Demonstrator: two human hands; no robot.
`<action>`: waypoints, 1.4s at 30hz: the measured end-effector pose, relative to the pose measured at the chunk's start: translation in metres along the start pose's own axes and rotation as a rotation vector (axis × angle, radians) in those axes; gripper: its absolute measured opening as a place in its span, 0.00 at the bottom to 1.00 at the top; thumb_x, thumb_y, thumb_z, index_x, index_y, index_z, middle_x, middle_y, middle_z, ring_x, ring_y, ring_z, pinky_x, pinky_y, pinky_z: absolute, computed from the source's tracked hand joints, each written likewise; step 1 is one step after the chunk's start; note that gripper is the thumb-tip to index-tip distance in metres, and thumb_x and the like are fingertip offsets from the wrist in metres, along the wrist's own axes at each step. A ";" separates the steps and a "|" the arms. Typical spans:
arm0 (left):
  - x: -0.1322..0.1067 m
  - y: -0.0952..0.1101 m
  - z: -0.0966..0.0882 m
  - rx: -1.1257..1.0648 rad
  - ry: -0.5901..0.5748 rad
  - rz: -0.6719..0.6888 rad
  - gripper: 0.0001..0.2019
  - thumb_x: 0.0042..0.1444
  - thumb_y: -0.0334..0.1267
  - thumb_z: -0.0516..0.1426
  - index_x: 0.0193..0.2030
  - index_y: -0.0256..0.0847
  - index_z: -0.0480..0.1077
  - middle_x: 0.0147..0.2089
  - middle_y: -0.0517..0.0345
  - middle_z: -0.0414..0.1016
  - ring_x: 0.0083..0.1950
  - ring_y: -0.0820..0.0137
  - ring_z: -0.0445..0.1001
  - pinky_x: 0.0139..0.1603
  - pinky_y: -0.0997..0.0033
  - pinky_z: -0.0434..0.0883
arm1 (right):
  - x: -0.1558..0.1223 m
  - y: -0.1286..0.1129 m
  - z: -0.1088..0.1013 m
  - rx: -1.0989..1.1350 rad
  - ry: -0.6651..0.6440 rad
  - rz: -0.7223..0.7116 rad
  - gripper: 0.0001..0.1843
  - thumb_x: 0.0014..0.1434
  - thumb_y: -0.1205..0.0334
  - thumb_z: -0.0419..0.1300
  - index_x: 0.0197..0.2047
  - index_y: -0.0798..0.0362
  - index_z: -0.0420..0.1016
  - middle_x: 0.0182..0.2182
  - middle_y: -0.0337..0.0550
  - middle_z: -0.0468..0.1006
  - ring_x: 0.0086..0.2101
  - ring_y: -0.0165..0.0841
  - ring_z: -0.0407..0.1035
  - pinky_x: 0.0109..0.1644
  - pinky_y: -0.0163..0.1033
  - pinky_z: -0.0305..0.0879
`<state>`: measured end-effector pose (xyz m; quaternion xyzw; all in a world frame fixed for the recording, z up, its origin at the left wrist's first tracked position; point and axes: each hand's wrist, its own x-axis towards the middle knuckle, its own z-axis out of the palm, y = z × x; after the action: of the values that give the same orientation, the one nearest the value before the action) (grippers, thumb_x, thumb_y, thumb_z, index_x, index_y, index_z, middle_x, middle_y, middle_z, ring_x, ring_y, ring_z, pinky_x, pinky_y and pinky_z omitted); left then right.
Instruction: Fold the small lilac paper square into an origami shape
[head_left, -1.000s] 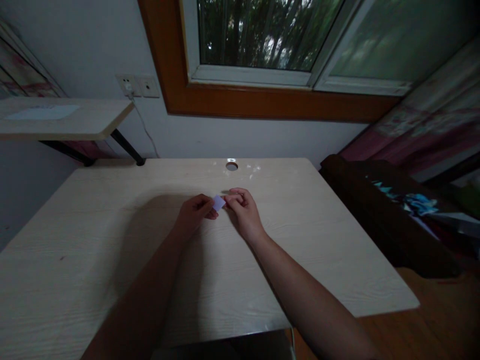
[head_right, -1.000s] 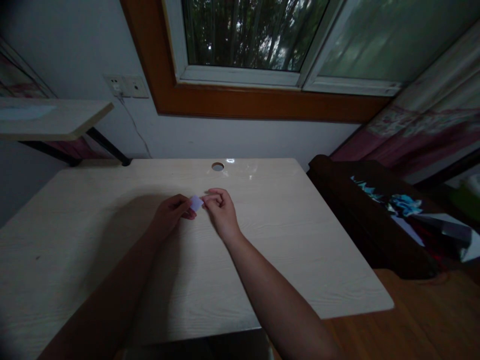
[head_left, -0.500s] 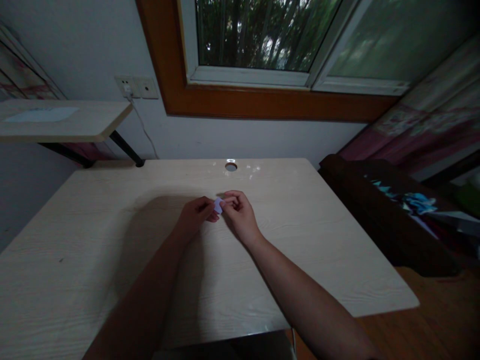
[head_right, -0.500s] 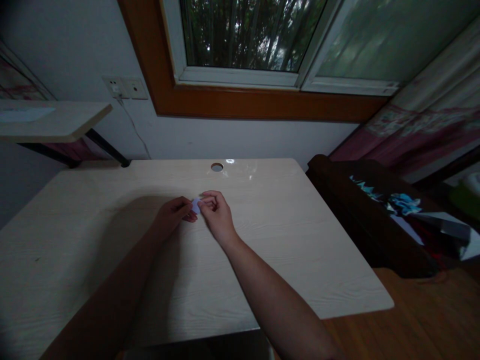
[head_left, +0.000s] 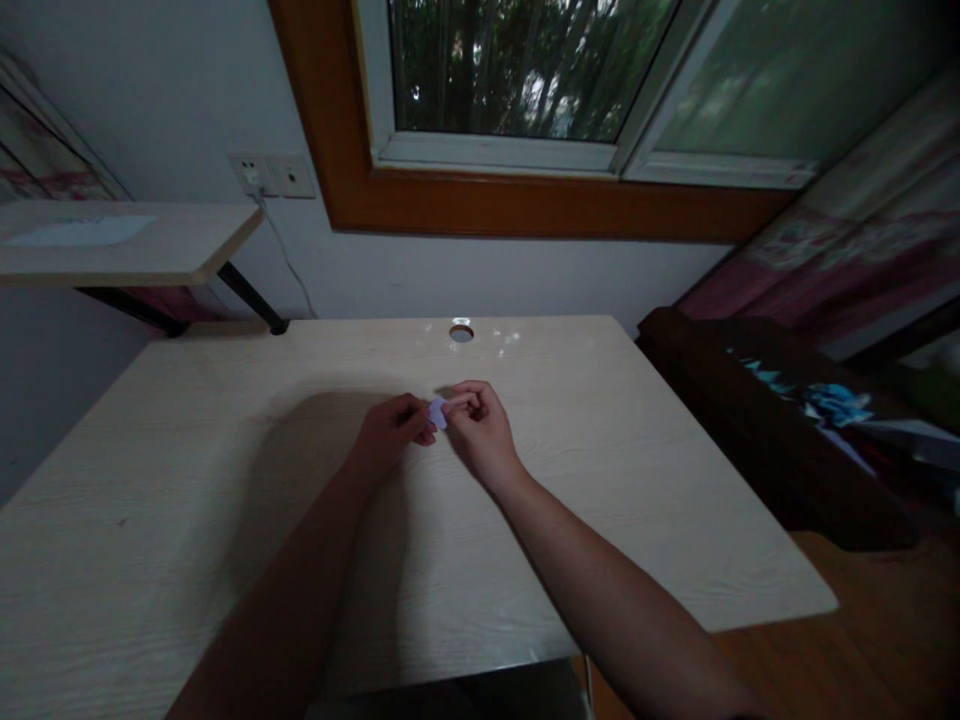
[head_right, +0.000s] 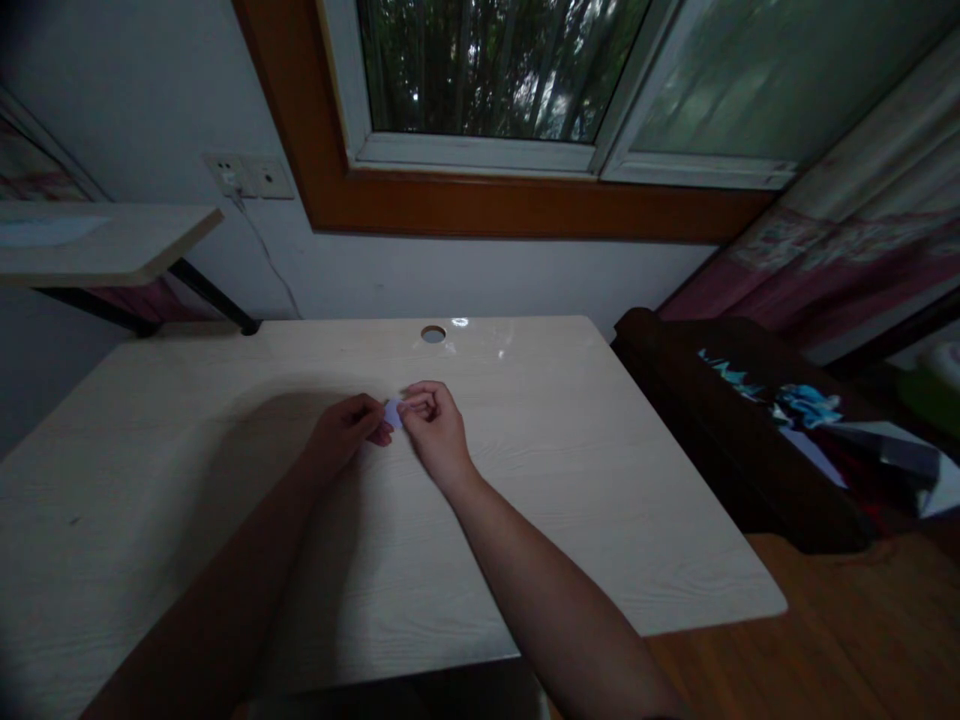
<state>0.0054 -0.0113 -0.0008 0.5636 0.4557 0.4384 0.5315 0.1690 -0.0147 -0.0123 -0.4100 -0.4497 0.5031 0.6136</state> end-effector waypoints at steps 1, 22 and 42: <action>0.000 0.000 0.000 -0.009 0.007 0.001 0.12 0.55 0.46 0.62 0.31 0.37 0.74 0.27 0.56 0.80 0.26 0.71 0.79 0.31 0.72 0.78 | 0.001 0.000 0.000 0.011 0.013 0.000 0.15 0.51 0.63 0.68 0.42 0.48 0.72 0.28 0.33 0.76 0.27 0.29 0.68 0.35 0.36 0.63; 0.001 -0.002 0.003 0.062 0.007 0.036 0.14 0.55 0.49 0.62 0.33 0.38 0.75 0.26 0.58 0.79 0.27 0.70 0.78 0.33 0.72 0.77 | 0.000 -0.006 -0.001 -0.040 -0.059 0.016 0.17 0.52 0.60 0.68 0.45 0.48 0.71 0.31 0.35 0.77 0.29 0.30 0.69 0.36 0.37 0.65; -0.001 0.004 -0.001 0.043 -0.007 0.012 0.11 0.54 0.45 0.62 0.30 0.38 0.74 0.24 0.59 0.77 0.25 0.71 0.76 0.31 0.73 0.74 | 0.001 -0.007 -0.002 -0.037 -0.044 -0.034 0.16 0.53 0.65 0.65 0.45 0.48 0.70 0.26 0.33 0.78 0.29 0.30 0.72 0.38 0.38 0.68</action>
<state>0.0044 -0.0126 0.0034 0.5790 0.4598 0.4297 0.5183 0.1726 -0.0146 -0.0060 -0.4024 -0.4794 0.4930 0.6043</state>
